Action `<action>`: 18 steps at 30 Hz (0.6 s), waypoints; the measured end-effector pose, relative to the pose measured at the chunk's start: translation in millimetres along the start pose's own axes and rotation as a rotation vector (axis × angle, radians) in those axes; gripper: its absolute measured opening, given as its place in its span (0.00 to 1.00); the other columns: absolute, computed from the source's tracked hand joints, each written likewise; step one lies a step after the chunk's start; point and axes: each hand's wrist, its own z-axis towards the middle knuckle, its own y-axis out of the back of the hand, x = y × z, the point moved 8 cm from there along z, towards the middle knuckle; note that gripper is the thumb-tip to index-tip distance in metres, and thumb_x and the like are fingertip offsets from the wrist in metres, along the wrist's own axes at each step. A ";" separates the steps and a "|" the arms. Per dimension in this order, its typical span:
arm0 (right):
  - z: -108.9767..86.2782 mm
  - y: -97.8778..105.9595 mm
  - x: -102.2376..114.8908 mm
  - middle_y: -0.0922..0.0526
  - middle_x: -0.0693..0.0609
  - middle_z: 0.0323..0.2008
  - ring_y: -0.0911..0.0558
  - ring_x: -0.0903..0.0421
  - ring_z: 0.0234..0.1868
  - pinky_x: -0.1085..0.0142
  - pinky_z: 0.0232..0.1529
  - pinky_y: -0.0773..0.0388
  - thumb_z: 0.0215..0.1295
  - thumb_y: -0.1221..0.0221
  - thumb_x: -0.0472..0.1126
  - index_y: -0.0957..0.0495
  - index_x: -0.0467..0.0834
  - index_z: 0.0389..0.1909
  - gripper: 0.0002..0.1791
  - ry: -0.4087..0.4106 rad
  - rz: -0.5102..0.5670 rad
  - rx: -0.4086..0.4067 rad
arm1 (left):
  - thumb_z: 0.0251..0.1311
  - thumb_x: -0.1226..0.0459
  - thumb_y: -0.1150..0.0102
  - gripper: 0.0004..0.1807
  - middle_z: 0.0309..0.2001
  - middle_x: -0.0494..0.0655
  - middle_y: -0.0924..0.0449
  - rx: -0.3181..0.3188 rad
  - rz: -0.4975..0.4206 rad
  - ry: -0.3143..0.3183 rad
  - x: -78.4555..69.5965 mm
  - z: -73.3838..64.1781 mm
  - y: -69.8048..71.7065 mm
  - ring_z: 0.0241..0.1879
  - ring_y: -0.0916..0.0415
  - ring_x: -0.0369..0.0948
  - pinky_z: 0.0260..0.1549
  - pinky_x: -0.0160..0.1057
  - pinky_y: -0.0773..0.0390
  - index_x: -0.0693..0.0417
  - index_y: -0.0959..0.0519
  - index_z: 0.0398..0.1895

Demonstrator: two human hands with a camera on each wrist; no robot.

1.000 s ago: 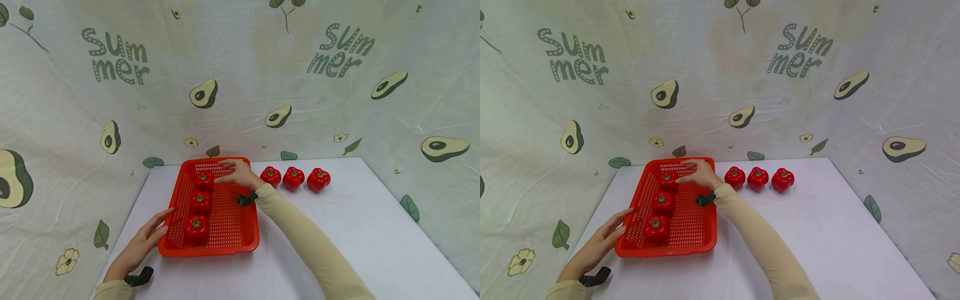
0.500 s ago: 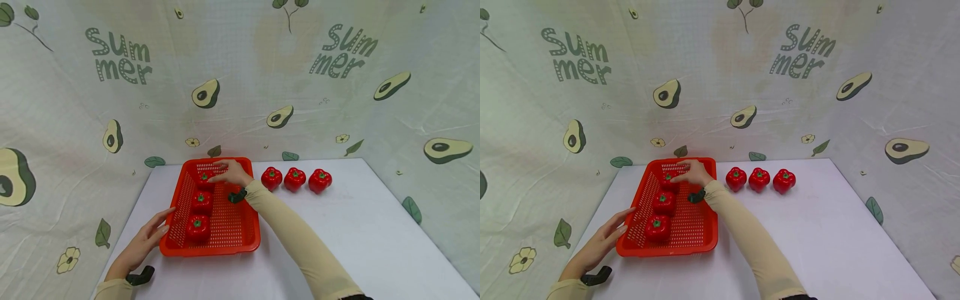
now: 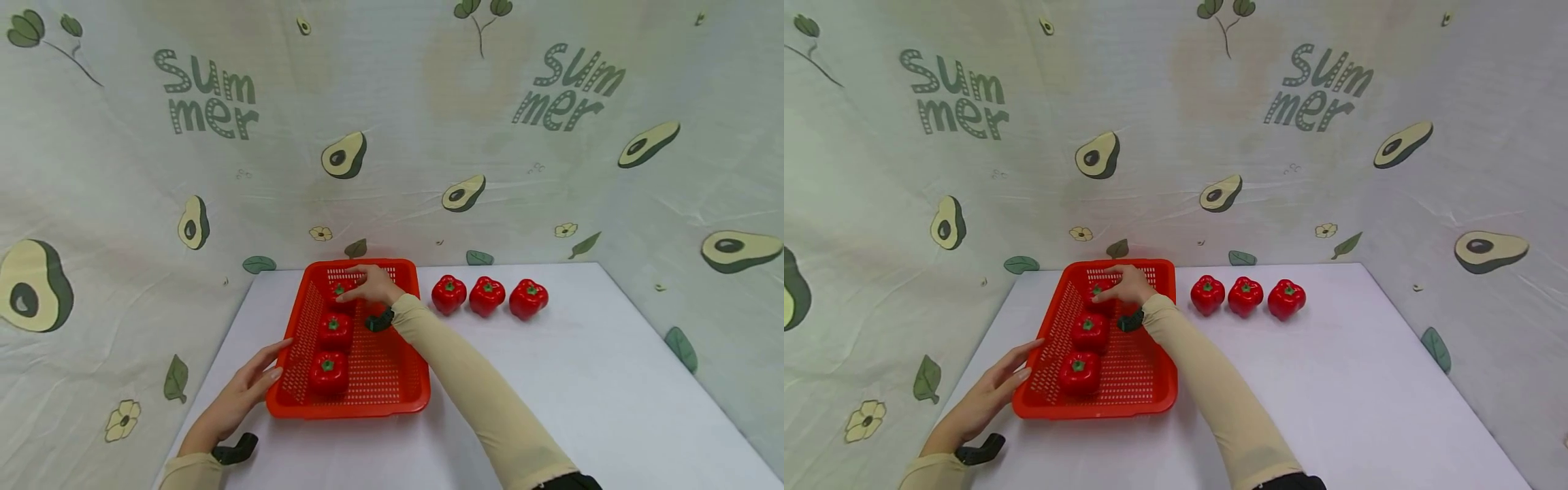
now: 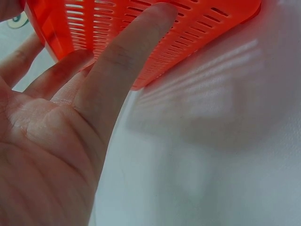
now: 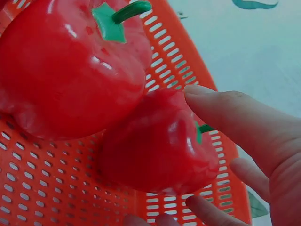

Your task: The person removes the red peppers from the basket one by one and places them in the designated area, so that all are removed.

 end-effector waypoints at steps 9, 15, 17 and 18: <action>7.3 -4.8 -8.9 0.23 0.44 0.56 0.26 0.49 0.47 0.57 0.42 0.19 0.50 0.23 0.47 0.25 0.47 0.66 0.40 -0.044 0.004 -0.017 | 0.77 0.60 0.55 0.28 0.78 0.50 0.54 -0.032 -0.002 0.052 3.6 -1.0 0.4 0.65 0.30 0.50 0.50 0.47 0.19 0.35 0.43 0.77; 10.6 -8.2 -12.3 0.26 0.48 0.61 0.27 0.50 0.52 0.58 0.48 0.21 0.50 0.23 0.48 0.25 0.48 0.66 0.40 -0.056 0.007 -0.017 | 0.76 0.58 0.53 0.28 0.78 0.48 0.53 -0.052 0.019 0.073 5.3 -0.2 2.0 0.66 0.31 0.52 0.49 0.48 0.19 0.31 0.42 0.76; 10.6 -9.5 -12.4 0.25 0.48 0.60 0.27 0.49 0.52 0.56 0.50 0.21 0.51 0.23 0.47 0.26 0.48 0.66 0.40 -0.060 0.026 -0.014 | 0.76 0.58 0.53 0.28 0.78 0.47 0.53 -0.055 0.015 0.080 6.1 0.3 2.0 0.65 0.31 0.52 0.49 0.48 0.19 0.31 0.41 0.76; 10.2 -10.1 -12.5 0.25 0.48 0.59 0.27 0.49 0.52 0.54 0.51 0.21 0.51 0.23 0.47 0.26 0.48 0.66 0.39 -0.064 0.038 -0.012 | 0.76 0.58 0.53 0.28 0.78 0.47 0.52 -0.057 0.010 0.079 5.7 0.4 1.9 0.65 0.30 0.52 0.49 0.48 0.19 0.31 0.41 0.76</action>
